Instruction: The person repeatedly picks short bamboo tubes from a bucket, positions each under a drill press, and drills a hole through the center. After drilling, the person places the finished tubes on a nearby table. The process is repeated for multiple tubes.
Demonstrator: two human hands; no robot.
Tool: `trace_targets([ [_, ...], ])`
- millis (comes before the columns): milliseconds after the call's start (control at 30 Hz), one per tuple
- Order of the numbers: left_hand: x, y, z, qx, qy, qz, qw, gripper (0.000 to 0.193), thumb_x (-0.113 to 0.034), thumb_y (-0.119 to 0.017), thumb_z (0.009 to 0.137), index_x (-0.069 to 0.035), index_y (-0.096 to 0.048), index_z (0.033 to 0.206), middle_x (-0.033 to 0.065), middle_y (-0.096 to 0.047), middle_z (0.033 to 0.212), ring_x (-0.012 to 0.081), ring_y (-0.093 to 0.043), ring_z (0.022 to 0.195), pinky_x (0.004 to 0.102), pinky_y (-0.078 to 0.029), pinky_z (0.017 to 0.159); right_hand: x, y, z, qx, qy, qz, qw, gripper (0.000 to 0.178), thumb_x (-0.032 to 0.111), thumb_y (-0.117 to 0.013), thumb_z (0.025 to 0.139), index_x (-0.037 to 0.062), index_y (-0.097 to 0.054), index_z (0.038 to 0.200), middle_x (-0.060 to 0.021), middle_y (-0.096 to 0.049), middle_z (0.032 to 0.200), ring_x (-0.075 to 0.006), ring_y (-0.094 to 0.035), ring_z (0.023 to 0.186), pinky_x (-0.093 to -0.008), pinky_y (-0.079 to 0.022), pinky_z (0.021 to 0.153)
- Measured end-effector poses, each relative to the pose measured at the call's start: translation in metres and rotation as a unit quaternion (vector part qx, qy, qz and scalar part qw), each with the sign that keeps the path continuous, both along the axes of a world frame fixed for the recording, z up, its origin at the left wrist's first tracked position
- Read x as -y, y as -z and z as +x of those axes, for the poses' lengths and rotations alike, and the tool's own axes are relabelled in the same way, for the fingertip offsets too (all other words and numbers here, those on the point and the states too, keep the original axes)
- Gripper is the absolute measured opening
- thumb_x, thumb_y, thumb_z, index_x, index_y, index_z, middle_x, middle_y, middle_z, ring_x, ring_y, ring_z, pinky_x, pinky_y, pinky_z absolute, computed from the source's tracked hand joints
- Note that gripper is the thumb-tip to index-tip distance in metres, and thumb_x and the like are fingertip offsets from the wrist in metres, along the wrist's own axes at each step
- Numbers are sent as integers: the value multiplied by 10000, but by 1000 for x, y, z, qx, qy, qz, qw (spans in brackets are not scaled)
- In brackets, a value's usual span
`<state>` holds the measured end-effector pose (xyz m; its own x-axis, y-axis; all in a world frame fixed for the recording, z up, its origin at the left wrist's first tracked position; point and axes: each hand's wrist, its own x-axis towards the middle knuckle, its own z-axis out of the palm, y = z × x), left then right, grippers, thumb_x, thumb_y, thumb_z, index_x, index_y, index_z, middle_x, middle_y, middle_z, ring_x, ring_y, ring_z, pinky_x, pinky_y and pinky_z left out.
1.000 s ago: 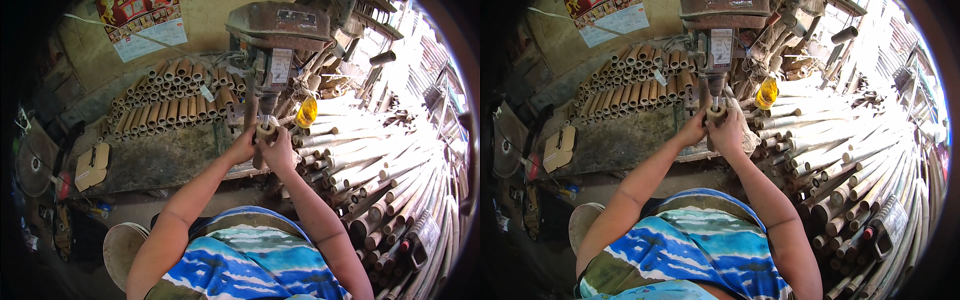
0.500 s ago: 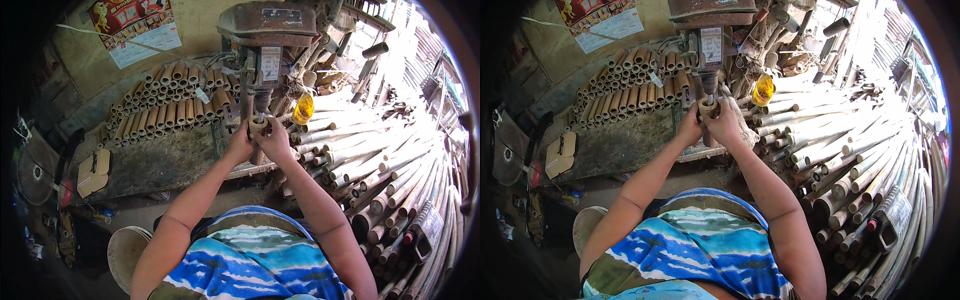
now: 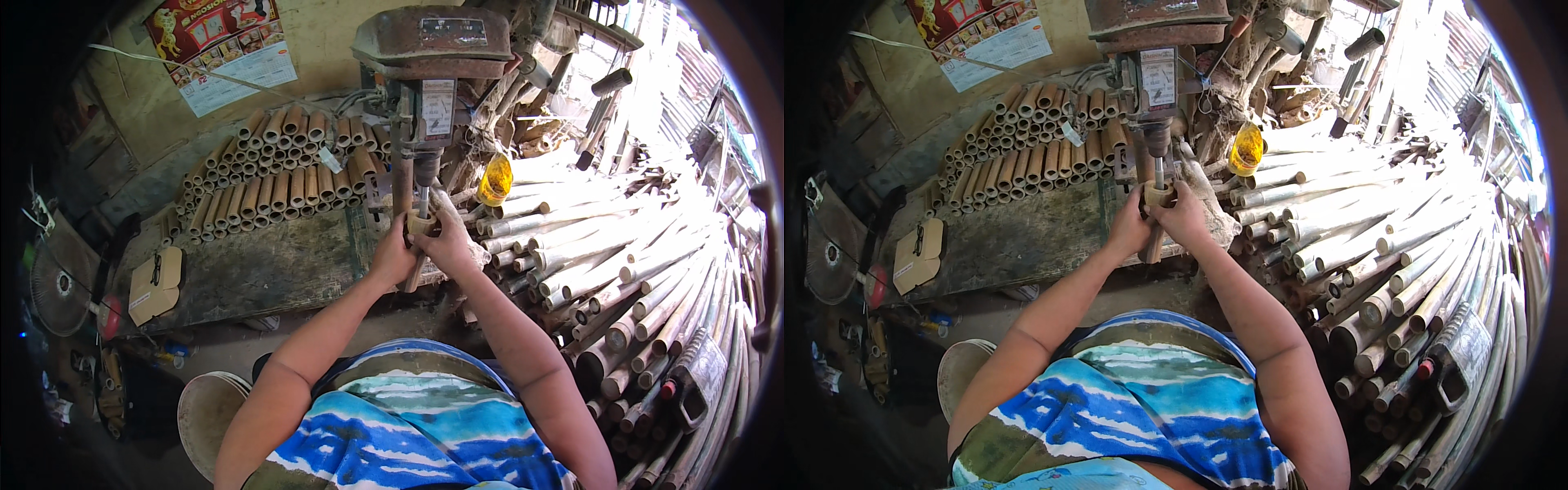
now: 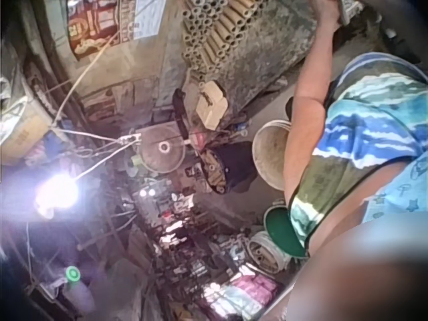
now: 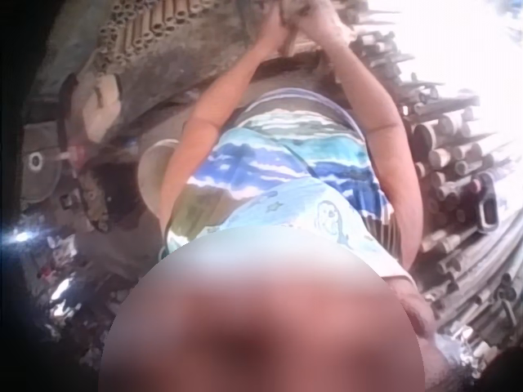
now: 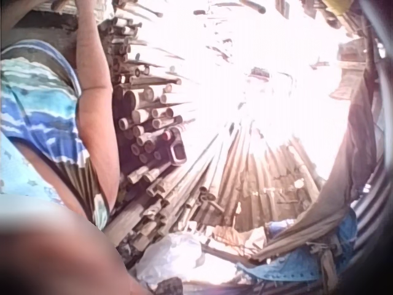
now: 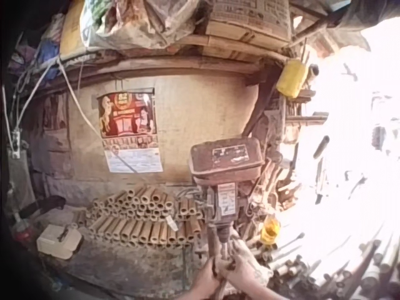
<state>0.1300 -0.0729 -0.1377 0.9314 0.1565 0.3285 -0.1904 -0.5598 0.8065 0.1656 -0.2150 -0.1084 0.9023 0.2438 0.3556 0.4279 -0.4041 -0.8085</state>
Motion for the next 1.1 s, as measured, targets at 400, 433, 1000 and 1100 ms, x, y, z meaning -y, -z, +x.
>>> trace_targets([
  [400, 4, -19, 10, 38, -36, 7, 999, 614, -164, -691, 875, -78, -421, 1420, 262, -692, 1118, 470, -660, 1040, 518, -541, 862, 1, -31, 13, 36, -13, -56, 998, 601, 267, -812, 739, -18, -600, 1224, -209, -718, 1024, -366, -697, 983, -423, -543, 872],
  [433, 4, -10, 4, 11, -22, 2, 1000, 610, -166, -692, 875, -80, -424, 1417, 264, -692, 1112, 469, -662, 1038, 517, -542, 862, 2, -20, 9, 48, -11, -68, 996, 559, 270, -805, 740, -16, -608, 1178, -217, -715, 1016, -376, -693, 983, -437, -539, 869],
  [1000, 18, 100, -42, -28, 116, -85, 989, 639, -140, -816, 818, -61, -479, 1354, 173, -666, 1238, 286, -667, 1155, 384, -527, 955, 43, 81, -46, -96, -45, -58, 993, 684, 237, -886, 703, 17, -592, 1279, -174, -643, 1163, -326, -662, 1052, -404, -555, 881],
  [1100, 14, 96, -38, -12, 116, -108, 987, 639, -113, -803, 820, -57, -481, 1370, 173, -665, 1248, 280, -665, 1158, 381, -527, 956, 38, 80, -39, -104, -50, -31, 993, 671, 231, -884, 700, 17, -602, 1270, -176, -655, 1156, -325, -669, 1048, -408, -556, 890],
])
